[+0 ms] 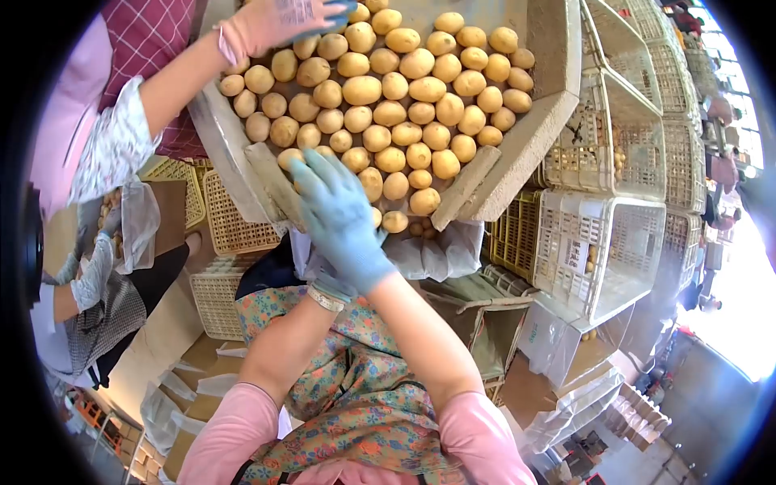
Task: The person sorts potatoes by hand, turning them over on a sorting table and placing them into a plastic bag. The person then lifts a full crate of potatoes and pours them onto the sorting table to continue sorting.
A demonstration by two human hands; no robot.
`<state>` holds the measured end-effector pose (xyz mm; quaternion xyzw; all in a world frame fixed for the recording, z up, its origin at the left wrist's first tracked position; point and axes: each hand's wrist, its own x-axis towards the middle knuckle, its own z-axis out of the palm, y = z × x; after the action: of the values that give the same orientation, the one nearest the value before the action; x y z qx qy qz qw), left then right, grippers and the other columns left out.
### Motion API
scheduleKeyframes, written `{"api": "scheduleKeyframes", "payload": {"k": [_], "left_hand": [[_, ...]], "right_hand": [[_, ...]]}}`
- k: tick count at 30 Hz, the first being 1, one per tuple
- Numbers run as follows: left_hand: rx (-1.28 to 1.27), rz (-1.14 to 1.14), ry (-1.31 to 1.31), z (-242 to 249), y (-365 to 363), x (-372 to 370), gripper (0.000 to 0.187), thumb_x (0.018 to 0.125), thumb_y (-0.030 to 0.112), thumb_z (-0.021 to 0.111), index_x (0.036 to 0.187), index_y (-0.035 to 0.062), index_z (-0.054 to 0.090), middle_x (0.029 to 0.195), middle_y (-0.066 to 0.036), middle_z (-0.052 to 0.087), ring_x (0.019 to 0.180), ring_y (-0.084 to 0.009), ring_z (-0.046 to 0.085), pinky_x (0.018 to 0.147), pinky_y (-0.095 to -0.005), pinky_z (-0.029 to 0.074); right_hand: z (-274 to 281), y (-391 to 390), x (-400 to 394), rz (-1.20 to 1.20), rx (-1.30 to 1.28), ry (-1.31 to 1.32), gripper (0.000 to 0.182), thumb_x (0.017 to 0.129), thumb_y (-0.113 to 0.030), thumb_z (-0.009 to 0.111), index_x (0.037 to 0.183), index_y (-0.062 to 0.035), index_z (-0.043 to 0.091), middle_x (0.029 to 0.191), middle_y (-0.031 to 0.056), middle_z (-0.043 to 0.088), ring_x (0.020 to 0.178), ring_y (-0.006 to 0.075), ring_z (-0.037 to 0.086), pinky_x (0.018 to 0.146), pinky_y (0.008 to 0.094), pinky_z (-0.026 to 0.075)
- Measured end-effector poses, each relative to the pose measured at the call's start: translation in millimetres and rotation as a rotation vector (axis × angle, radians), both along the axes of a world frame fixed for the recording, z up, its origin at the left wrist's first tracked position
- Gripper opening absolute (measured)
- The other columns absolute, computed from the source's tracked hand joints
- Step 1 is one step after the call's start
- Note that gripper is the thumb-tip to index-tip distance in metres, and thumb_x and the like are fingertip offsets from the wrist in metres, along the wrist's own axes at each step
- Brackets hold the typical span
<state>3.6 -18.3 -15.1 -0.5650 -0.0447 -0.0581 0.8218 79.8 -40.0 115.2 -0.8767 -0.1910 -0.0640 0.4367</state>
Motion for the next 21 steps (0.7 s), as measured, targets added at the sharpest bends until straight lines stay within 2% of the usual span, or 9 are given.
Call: {"api": "scheduleKeyframes", "payload": {"k": [2,4,6,8,10,12,14,16,21], "left_hand": [[0.145,-0.206,0.479,-79.5,13.5,-29.8,0.047,0.113,0.032,0.036,0.154,0.0096,0.045,0.153,-0.011,0.052,0.136,-0.0249,0.054,0.110,-0.0412,0.048],[0.383,-0.226,0.413,-16.0,19.2,-20.0,0.049,0.113,0.037,0.036,0.154,0.0110,0.045,0.153,-0.011,0.052,0.138,-0.0271,0.053,0.112,-0.0446,0.047],[0.619,-0.222,0.347,28.7,25.1,0.0,0.052,0.112,0.042,0.037,0.154,0.0124,0.046,0.154,-0.011,0.051,0.139,-0.0294,0.052,0.114,-0.0480,0.046],[1.162,-0.545,0.590,40.4,27.9,11.0,0.058,0.109,0.052,0.038,0.154,0.0152,0.045,0.157,-0.012,0.048,0.144,-0.0352,0.047,0.119,-0.0589,0.038],[0.978,-0.503,0.460,47.5,23.1,10.4,0.063,0.105,0.055,0.041,0.153,0.0147,0.046,0.158,-0.013,0.047,0.145,-0.0385,0.046,0.118,-0.0672,0.037],[0.989,-0.542,0.459,45.7,16.7,5.3,0.062,0.104,0.051,0.040,0.153,0.0136,0.045,0.158,-0.013,0.047,0.145,-0.0381,0.046,0.119,-0.0670,0.037],[0.988,-0.527,0.411,44.5,17.5,5.3,0.061,0.104,0.049,0.040,0.153,0.0129,0.045,0.158,-0.013,0.047,0.145,-0.0381,0.046,0.119,-0.0668,0.037],[0.975,-0.518,0.361,45.8,16.0,5.0,0.061,0.104,0.047,0.040,0.153,0.0123,0.045,0.157,-0.013,0.048,0.146,-0.0381,0.046,0.119,-0.0666,0.037],[0.988,-0.551,0.397,43.3,9.7,8.3,0.064,0.103,0.050,0.042,0.154,0.0125,0.044,0.156,-0.015,0.048,0.143,-0.0383,0.049,0.119,-0.0649,0.040]], "right_hand": [[-19.8,-5.3,4.6,0.066,-0.186,-0.062,0.048,0.089,-0.008,0.069,0.137,-0.0083,0.063,0.138,0.0152,0.063,0.130,0.0358,0.058,0.114,0.0476,0.044],[-30.5,-25.1,-4.5,0.181,-0.353,-0.111,0.056,0.086,-0.009,0.066,0.142,-0.0119,0.058,0.142,0.0101,0.059,0.137,0.0324,0.053,0.118,0.0476,0.038],[-22.9,-63.9,-19.5,0.200,-0.486,-0.084,0.052,0.086,-0.011,0.067,0.137,-0.0109,0.061,0.139,0.0092,0.063,0.129,0.0310,0.059,0.111,0.0453,0.045],[-8.7,-102.9,-24.2,0.057,-0.606,0.167,0.043,0.089,-0.014,0.067,0.132,-0.0109,0.063,0.132,0.0079,0.067,0.116,0.0298,0.065,0.099,0.0431,0.053],[-2.0,-122.6,-6.0,-0.180,-0.604,-0.146,0.037,0.094,-0.018,0.065,0.130,-0.0103,0.063,0.122,0.0090,0.070,0.104,0.0296,0.068,0.088,0.0430,0.056],[-6.7,-114.5,13.9,-0.228,-0.795,0.057,0.043,0.095,-0.017,0.065,0.137,-0.0093,0.061,0.131,0.0122,0.069,0.112,0.0319,0.069,0.096,0.0431,0.055],[-25.6,-98.5,29.4,-0.239,-0.863,-0.062,0.046,0.095,-0.022,0.067,0.138,-0.0092,0.058,0.124,0.0124,0.071,0.107,0.0311,0.070,0.092,0.0430,0.057],[-26.7,-80.0,36.4,-0.308,-1.117,0.134,0.039,0.094,-0.026,0.069,0.128,-0.0091,0.059,0.114,0.0117,0.071,0.104,0.0302,0.071,0.086,0.0423,0.060],[-12.3,-86.0,59.8,-0.275,-1.060,0.408,0.041,0.088,-0.031,0.079,0.116,-0.0086,0.059,0.109,0.0119,0.071,0.104,0.0306,0.071,0.084,0.0431,0.059]]}}
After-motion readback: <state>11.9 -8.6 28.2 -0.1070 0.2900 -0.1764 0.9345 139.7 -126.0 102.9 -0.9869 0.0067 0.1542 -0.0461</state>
